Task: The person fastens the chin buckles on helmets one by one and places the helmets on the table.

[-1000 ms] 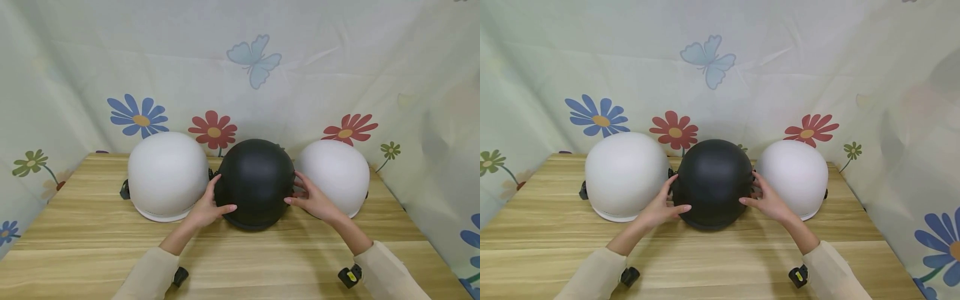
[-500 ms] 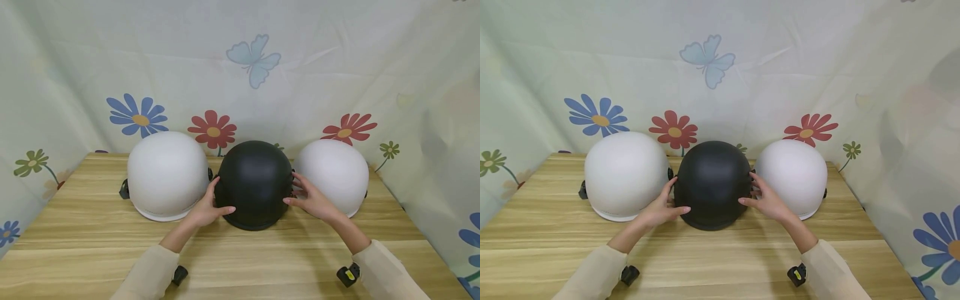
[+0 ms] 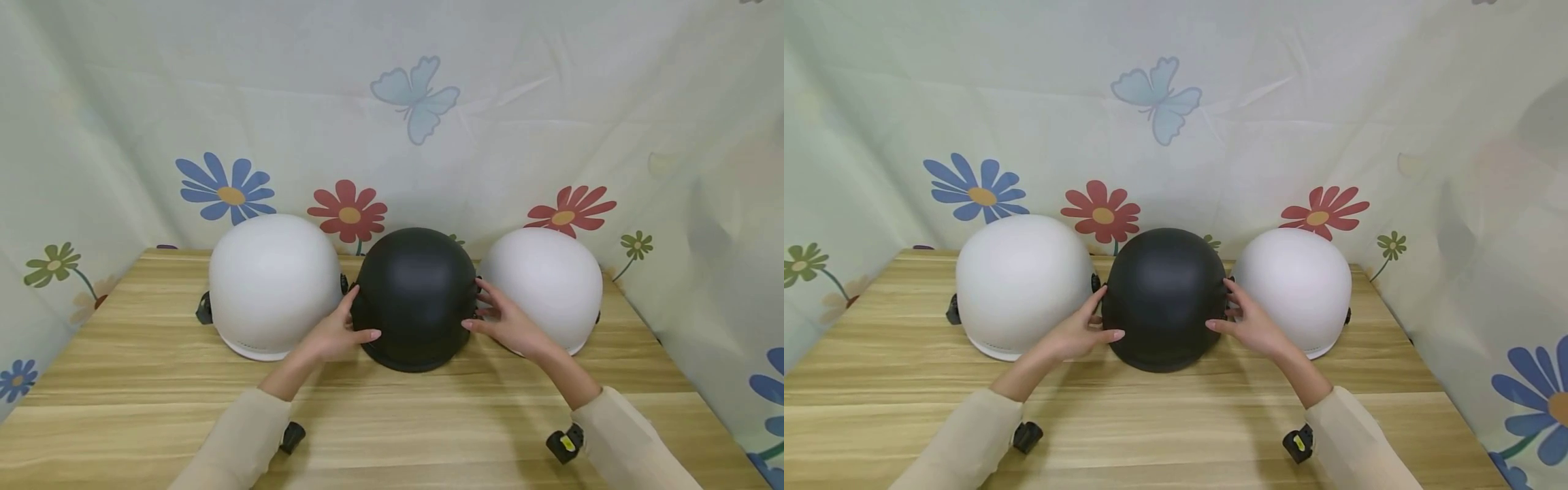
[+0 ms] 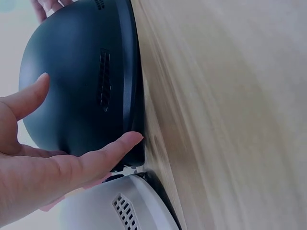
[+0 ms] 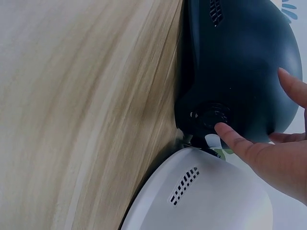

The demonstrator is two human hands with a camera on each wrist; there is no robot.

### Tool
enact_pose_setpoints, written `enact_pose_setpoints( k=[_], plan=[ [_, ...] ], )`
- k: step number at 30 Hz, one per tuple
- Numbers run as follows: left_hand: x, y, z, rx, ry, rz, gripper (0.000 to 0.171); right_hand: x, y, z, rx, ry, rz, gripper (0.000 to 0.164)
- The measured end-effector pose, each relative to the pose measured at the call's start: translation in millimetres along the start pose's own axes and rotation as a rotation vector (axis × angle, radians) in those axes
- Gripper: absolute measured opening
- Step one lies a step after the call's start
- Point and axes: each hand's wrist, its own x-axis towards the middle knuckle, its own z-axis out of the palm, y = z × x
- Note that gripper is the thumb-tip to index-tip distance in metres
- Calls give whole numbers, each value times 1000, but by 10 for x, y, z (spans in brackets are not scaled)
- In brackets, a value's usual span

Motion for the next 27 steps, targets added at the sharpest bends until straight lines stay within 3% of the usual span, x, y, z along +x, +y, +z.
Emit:
enact_pose_setpoints(
  k=[9,16,27],
  plan=[
    [114,-20,-56,-90,-35,-5,94,98,17,-7,24,8,11,86],
    [116,-32,-65,-120,-64,2,96,113,47,-14,38,5,9,86],
    [41,-92,-103,-20,-86,39,91,90,79,-11,52,-1,-1,81]
  ],
)
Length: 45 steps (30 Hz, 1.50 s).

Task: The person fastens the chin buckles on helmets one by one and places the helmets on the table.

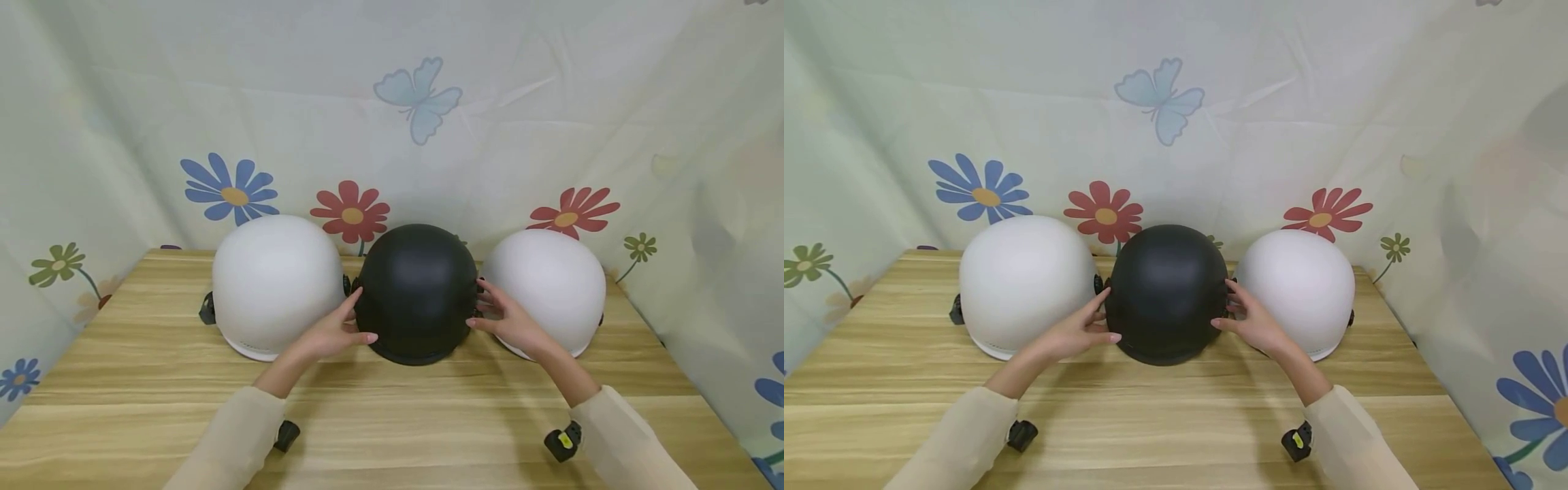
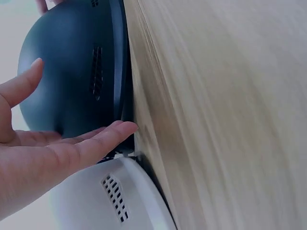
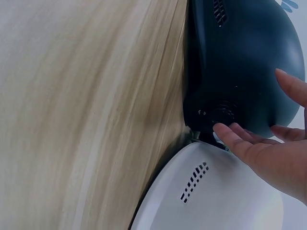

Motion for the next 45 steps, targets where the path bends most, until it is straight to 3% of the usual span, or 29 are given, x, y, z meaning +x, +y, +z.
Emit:
enact_pose_setpoints(
  k=[4,11,21,28,45],
  plan=[
    [-57,-9,-38,-21,-21,36,87,-49,-36,-6,-24,14,-11,70],
    [-202,-15,-106,-2,-11,11,84,-135,-94,0,-49,-31,-56,47],
    [-498,-150,-263,136,-65,128,72,-162,-200,86,-18,-167,-118,49],
    [-701,-345,-430,118,-60,153,64,-140,-294,224,17,-273,-148,52],
    [-1091,-715,-1041,-18,36,3,46,-49,-412,589,109,-394,-208,55]
  ],
)
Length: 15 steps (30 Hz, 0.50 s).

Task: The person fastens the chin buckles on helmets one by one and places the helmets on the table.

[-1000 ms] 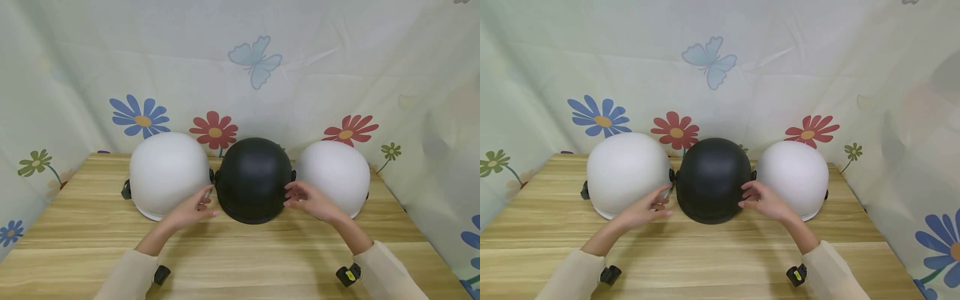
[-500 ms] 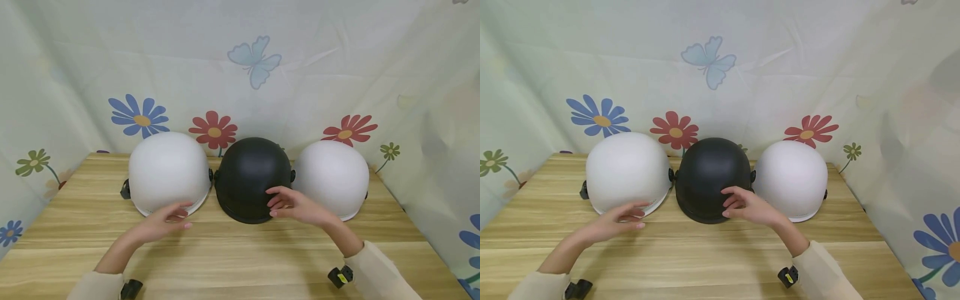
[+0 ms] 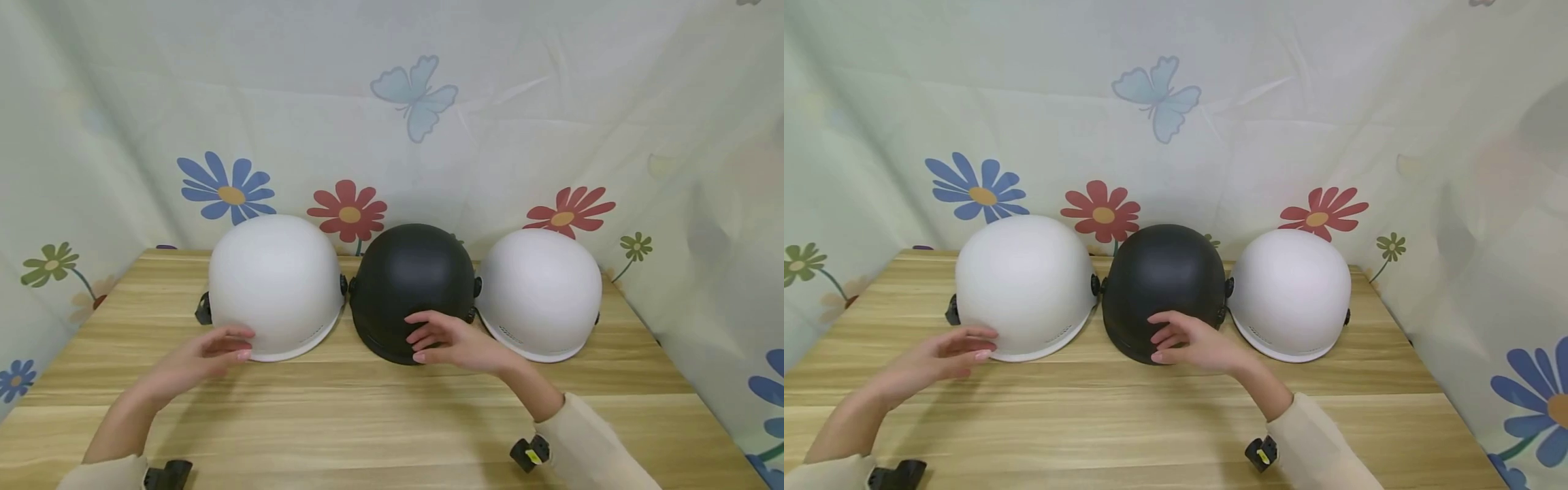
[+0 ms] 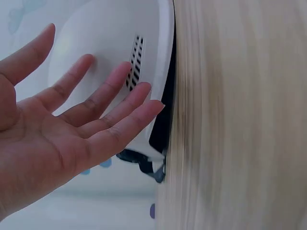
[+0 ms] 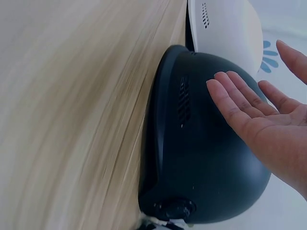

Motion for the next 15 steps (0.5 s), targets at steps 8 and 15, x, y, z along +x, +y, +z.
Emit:
enact_pose_setpoints(
  k=[8,15],
  plan=[
    [-39,-198,-166,-68,71,-61,56,169,-39,122,7,-27,2,55],
    [-36,-262,-225,-106,85,-64,81,280,-67,203,21,-32,4,56]
  ],
)
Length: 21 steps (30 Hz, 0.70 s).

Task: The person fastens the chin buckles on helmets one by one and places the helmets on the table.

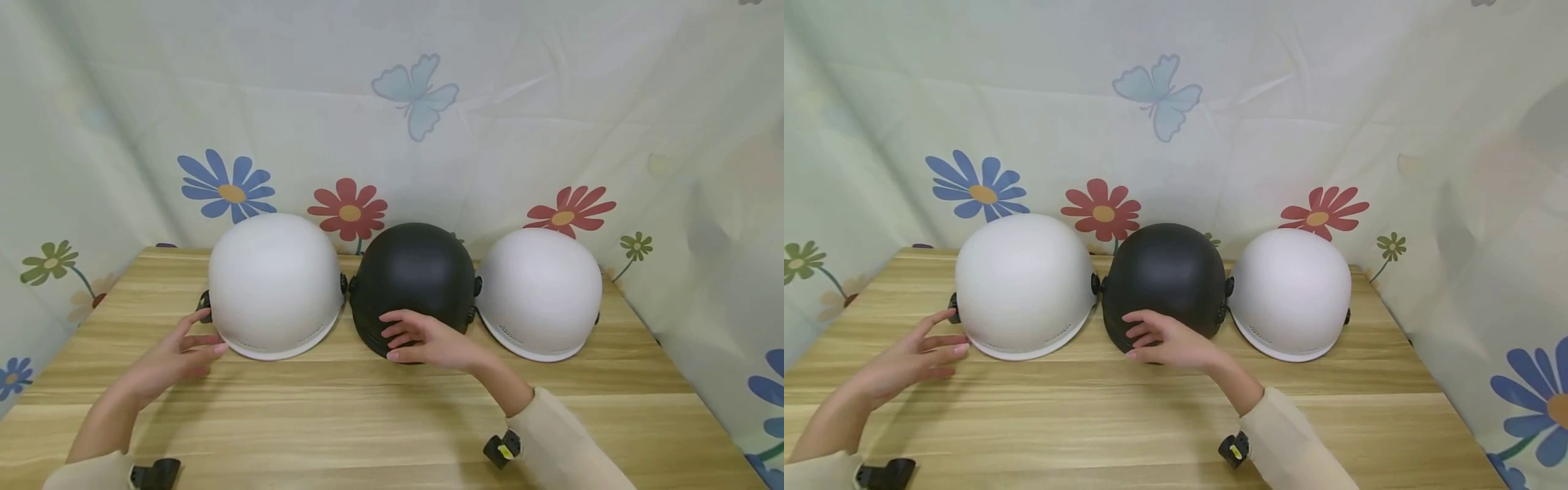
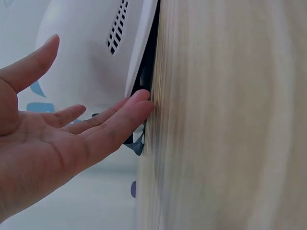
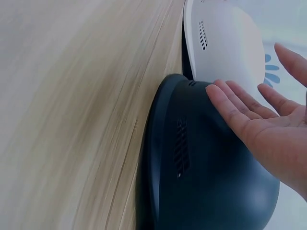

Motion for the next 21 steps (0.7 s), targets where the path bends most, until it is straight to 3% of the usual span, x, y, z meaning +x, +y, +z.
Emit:
enact_pose_setpoints(
  k=[7,21],
  plan=[
    [6,7,-3,-9,-24,-2,84,166,-79,94,-26,14,-6,56],
    [17,15,-8,-8,-63,-12,88,571,-174,216,-58,87,61,62]
  ],
)
